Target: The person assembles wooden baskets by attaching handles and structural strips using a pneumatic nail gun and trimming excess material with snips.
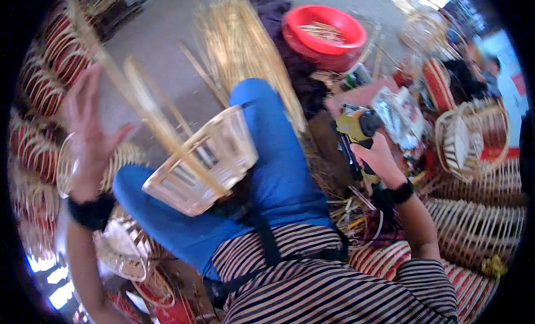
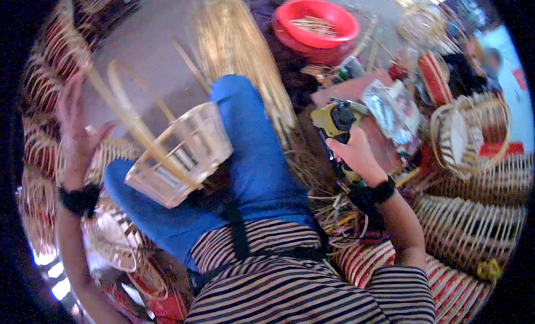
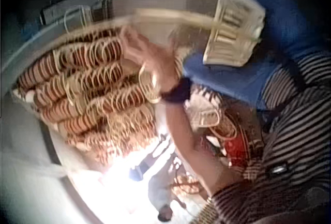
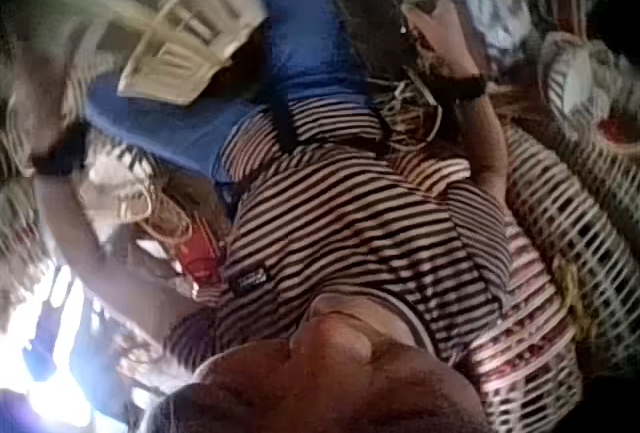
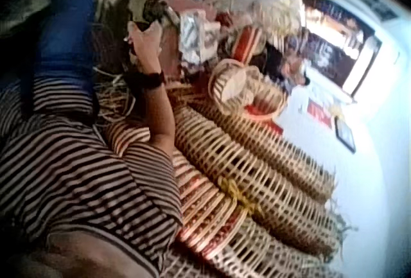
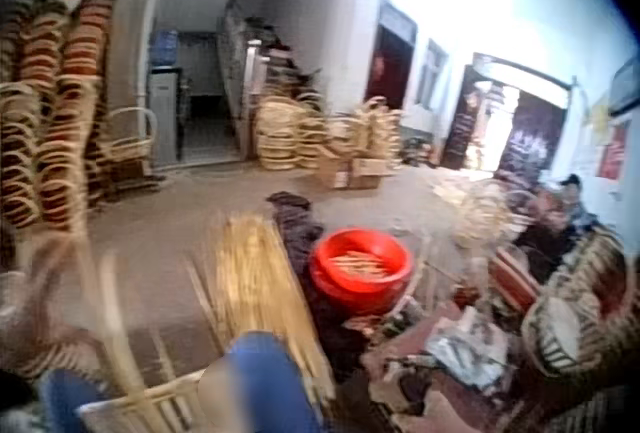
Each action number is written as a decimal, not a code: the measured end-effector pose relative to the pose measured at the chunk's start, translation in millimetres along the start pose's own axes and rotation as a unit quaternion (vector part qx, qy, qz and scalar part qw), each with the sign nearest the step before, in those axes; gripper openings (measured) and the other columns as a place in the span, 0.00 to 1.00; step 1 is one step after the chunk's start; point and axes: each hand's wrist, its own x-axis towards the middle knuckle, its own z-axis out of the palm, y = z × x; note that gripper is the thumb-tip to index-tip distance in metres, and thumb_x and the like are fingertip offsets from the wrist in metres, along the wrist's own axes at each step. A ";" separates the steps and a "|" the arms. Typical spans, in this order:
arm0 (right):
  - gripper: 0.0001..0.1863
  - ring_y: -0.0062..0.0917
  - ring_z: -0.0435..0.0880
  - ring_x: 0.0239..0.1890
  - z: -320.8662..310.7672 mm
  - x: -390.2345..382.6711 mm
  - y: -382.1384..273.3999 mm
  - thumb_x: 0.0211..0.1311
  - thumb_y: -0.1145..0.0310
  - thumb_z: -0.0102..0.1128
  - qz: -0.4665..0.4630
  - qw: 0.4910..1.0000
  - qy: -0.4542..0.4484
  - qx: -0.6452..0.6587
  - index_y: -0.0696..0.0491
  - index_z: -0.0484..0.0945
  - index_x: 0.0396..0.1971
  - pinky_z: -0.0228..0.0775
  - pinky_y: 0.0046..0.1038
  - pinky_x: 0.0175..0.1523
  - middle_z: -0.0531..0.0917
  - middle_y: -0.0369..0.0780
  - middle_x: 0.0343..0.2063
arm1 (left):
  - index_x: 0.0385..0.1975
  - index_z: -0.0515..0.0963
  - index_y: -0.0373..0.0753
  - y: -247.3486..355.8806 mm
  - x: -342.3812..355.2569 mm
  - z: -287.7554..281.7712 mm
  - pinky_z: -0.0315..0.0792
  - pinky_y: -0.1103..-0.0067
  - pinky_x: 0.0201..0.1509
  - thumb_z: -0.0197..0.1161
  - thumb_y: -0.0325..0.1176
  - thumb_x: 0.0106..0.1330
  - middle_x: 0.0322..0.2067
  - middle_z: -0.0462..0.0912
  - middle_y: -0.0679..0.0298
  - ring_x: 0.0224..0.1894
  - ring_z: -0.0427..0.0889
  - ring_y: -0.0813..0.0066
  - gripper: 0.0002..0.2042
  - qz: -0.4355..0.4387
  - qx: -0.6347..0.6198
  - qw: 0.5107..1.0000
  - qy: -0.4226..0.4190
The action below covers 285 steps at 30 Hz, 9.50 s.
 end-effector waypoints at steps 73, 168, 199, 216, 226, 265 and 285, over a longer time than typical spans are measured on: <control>0.11 0.16 0.71 0.20 97.9 -13.9 -103.7 0.52 0.70 0.48 -0.253 0.890 -0.195 0.326 0.58 0.67 0.35 0.63 0.17 0.27 0.72 0.34 0.18 | 0.25 0.65 0.38 60.9 42.2 -28.0 0.68 0.72 0.21 0.46 0.37 0.56 0.17 0.74 0.59 0.20 0.75 0.63 0.08 -0.107 0.130 0.953 -0.250; 0.13 0.32 0.69 0.19 109.4 46.2 -172.2 0.49 0.60 0.51 -0.544 0.839 0.010 -0.025 0.56 0.66 0.24 0.59 0.27 0.22 0.69 0.41 0.18 | 0.44 0.68 0.43 69.3 8.1 -69.6 0.60 0.78 0.21 0.57 0.27 0.47 0.15 0.63 0.62 0.17 0.65 0.70 0.20 -0.146 -0.047 0.985 0.079; 0.12 0.32 0.70 0.18 156.1 73.8 -179.0 0.44 0.60 0.54 -0.636 0.743 0.162 -0.129 0.51 0.64 0.20 0.61 0.29 0.20 0.68 0.39 0.16 | 0.47 0.62 0.33 36.9 -31.7 -97.9 0.61 0.81 0.46 0.39 0.23 0.57 0.44 0.68 0.56 0.45 0.68 0.69 0.17 -0.217 -0.058 0.969 -0.104; 0.21 0.35 0.70 0.37 25.4 74.2 25.6 0.36 0.66 0.59 -0.189 0.886 0.370 -0.206 0.61 0.68 0.32 0.59 0.33 0.42 0.72 0.47 0.33 | 0.40 0.71 0.43 51.9 -5.4 -88.9 0.65 0.78 0.26 0.52 0.24 0.49 0.25 0.73 0.60 0.25 0.72 0.68 0.16 -0.126 -0.041 0.990 -0.055; 0.22 0.39 0.69 0.35 -21.6 68.5 141.6 0.39 0.68 0.59 0.117 0.857 0.343 -0.366 0.60 0.63 0.35 0.61 0.34 0.40 0.71 0.48 0.31 | 0.40 0.71 0.47 52.8 -7.7 -81.4 0.62 0.78 0.20 0.55 0.27 0.48 0.16 0.64 0.64 0.17 0.67 0.71 0.16 -0.157 -0.032 0.986 -0.052; 0.09 0.10 0.66 0.15 105.2 -30.8 -119.2 0.49 0.77 0.49 -0.240 0.935 -0.062 0.255 0.58 0.70 0.33 0.58 0.13 0.19 0.71 0.32 0.19 | 0.24 0.65 0.40 60.0 1.6 -61.8 0.64 0.73 0.21 0.52 0.34 0.52 0.20 0.69 0.61 0.22 0.71 0.63 0.07 -0.152 0.015 0.983 -0.098; 0.12 0.30 0.76 0.23 129.9 -35.6 -130.0 0.35 0.73 0.60 -0.517 0.856 -0.026 -0.017 0.57 0.72 0.25 0.67 0.25 0.28 0.76 0.40 0.21 | 0.39 0.63 0.38 59.9 16.5 -42.1 0.66 0.71 0.24 0.49 0.28 0.53 0.19 0.73 0.56 0.24 0.74 0.61 0.13 -0.129 -0.042 0.981 -0.137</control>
